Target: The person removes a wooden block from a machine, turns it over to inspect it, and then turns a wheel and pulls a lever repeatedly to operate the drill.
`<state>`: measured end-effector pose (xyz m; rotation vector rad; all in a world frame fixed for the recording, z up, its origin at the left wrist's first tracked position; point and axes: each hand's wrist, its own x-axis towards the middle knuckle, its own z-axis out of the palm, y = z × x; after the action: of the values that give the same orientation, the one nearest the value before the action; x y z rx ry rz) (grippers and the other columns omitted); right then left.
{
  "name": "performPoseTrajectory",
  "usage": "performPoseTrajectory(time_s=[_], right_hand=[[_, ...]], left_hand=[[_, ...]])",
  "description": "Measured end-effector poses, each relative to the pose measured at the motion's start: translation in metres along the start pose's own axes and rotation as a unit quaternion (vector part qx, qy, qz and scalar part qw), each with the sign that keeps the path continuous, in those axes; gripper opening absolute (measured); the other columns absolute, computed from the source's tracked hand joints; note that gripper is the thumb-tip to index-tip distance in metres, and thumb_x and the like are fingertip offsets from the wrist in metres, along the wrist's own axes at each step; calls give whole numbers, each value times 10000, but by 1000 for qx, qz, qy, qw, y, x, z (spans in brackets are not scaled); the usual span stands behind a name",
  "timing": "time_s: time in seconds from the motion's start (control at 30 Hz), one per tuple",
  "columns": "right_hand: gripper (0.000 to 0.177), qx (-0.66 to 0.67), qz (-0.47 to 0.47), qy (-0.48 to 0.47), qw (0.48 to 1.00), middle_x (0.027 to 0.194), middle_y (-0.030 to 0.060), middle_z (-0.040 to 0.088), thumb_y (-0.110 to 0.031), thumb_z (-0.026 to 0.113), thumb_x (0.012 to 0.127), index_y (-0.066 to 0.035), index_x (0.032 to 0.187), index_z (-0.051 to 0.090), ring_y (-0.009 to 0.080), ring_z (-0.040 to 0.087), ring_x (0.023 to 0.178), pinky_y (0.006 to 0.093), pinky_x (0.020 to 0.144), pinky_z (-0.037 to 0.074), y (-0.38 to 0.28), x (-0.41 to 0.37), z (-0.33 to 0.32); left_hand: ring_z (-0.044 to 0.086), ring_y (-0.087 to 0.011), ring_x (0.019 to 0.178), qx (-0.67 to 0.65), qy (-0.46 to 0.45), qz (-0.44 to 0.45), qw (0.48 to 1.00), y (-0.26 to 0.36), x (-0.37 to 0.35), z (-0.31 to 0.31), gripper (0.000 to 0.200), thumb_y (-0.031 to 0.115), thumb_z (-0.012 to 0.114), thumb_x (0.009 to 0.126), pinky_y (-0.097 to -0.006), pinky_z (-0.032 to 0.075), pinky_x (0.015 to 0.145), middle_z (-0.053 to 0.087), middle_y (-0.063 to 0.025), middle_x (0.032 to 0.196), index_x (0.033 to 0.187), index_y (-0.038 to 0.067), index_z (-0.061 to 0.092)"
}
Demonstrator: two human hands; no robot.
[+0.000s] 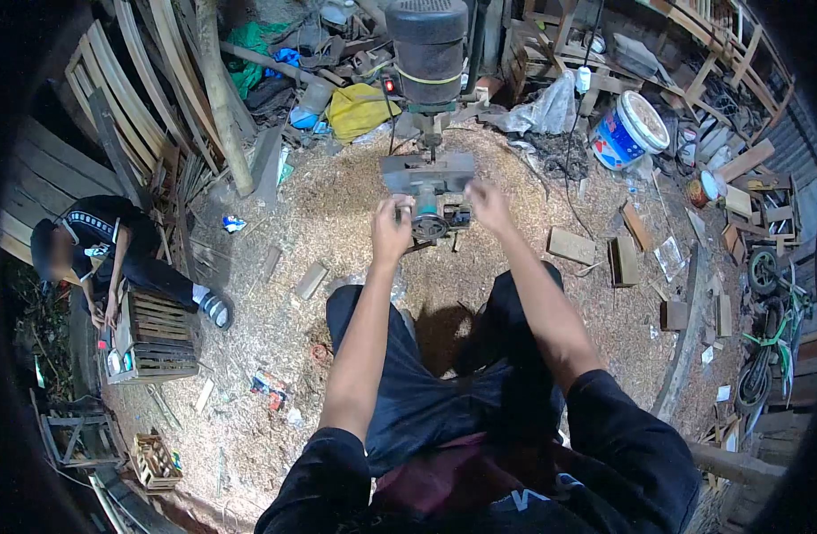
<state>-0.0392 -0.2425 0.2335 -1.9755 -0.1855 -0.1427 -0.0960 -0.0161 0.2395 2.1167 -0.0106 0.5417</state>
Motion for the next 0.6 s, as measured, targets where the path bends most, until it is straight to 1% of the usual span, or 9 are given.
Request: performPoseTrajectory(time_s=[0.07, 0.1, 0.17, 0.27, 0.3, 0.37, 0.47, 0.57, 0.6], right_hand=[[339, -152, 70, -107, 980, 1013, 264, 656, -230, 598, 884, 14, 1119, 613, 426, 635, 951, 455, 837, 505, 61, -16, 28], [367, -182, 46, -146, 971, 1019, 272, 649, -218, 595, 874, 9, 1161, 589, 435, 626, 958, 463, 843, 502, 76, -18, 38], [442, -237, 2, -224, 945, 1031, 289, 637, -194, 590, 852, 0, 1246, 541, 451, 607, 973, 481, 854, 496, 92, -25, 57], [603, -264, 24, -223, 938, 1033, 295, 636, -158, 576, 831, -24, 1393, 402, 434, 610, 996, 488, 872, 492, 92, -32, 67], [634, -269, 29, -230, 935, 1036, 300, 633, -157, 574, 829, -9, 1409, 365, 433, 610, 997, 489, 877, 490, 98, -31, 72], [700, -279, 39, -238, 930, 1042, 311, 627, -155, 569, 824, 21, 1442, 293, 429, 610, 1000, 491, 886, 486, 109, -26, 82], [680, -289, 22, -228, 929, 1005, 335, 615, -152, 582, 832, 136, 1377, 295, 446, 613, 942, 498, 851, 494, 102, -27, 93], [710, -264, 53, -231, 935, 984, 344, 615, -182, 586, 844, 179, 1367, 269, 460, 616, 912, 488, 827, 502, 82, -27, 94], [716, -263, 43, -229, 936, 978, 345, 615, -190, 587, 848, 181, 1369, 265, 463, 617, 905, 487, 822, 504, 87, -27, 94]], left_hand=[[617, -375, 993, 30, -1, -1, 1000, -38, -13, 17, 251, 75, 605, 822, -421, 468, 910, 650, -224, 1027, 1060, 18, 659], [624, -402, 974, 91, -12, 2, 996, -55, -20, 23, 256, 86, 606, 809, -446, 483, 889, 658, -234, 989, 1047, 10, 663], [625, -406, 963, 136, -85, -60, 985, -96, -37, 34, 270, 89, 622, 812, -454, 500, 867, 642, -234, 1021, 1065, -2, 648], [627, -407, 960, 199, -155, -177, 951, -126, -50, 41, 273, 124, 634, 821, -455, 499, 867, 643, -240, 1020, 1068, 8, 656], [627, -407, 960, 218, -171, -220, 935, -132, -54, 43, 271, 141, 637, 825, -454, 495, 872, 648, -243, 1011, 1065, 16, 663], [630, -402, 953, 233, -167, -196, 938, -145, -62, 47, 280, 150, 650, 824, -457, 501, 855, 643, -251, 1004, 1075, 27, 661], [639, -407, 913, 252, -179, -189, 932, -151, -64, 53, 301, 144, 665, 807, -472, 517, 813, 645, -259, 961, 1084, 30, 654], [645, -413, 878, 258, -193, -198, 926, -161, -59, 63, 264, 140, 661, 800, -484, 520, 798, 655, -253, 918, 1038, 24, 664], [646, -414, 867, 267, -199, -201, 921, -169, -57, 67, 245, 136, 658, 799, -486, 520, 797, 657, -251, 902, 1017, 26, 669]])
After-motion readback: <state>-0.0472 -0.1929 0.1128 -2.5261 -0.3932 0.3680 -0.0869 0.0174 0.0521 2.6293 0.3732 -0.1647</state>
